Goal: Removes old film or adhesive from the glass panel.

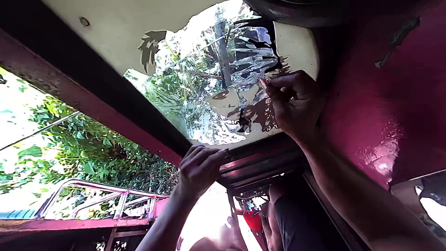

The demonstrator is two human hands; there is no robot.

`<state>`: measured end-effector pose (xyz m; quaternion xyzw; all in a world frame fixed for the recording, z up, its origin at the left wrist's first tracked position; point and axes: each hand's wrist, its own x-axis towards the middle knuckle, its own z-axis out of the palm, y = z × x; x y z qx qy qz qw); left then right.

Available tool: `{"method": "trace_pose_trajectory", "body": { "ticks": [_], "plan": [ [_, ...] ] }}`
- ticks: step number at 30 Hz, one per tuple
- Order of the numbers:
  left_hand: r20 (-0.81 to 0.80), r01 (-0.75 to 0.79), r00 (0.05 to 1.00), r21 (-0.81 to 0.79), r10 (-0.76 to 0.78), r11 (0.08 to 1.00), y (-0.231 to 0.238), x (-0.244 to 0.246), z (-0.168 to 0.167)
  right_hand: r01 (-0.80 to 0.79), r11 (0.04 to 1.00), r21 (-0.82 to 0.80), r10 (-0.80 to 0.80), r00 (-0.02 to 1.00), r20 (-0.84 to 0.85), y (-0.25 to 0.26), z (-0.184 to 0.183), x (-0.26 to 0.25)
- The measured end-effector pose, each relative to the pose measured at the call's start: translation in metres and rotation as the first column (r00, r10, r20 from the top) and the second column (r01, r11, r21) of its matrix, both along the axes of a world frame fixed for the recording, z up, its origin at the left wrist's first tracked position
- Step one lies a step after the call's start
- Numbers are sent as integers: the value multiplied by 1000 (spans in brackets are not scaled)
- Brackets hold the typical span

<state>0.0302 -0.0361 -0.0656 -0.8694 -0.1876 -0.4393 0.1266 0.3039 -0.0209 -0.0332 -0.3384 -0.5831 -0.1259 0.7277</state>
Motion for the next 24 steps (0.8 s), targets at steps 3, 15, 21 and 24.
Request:
{"method": "trace_pose_trajectory", "body": {
  "ticks": [3,15,21,24],
  "plan": [
    [73,-23,997,-41,26,999,0,-3,-2,65,998,-10,-65,997,33,0,-2,5],
    [141,-75,987,-53,82,996,0,32,33,155,982,105,-175,957,230,4,4,19],
    [110,-45,993,-59,51,997,2,56,68,197,960,200,-251,921,297,7,12,18],
    [118,-48,992,-33,52,998,7,55,72,189,956,223,-250,926,283,9,15,15]
  ]
}}
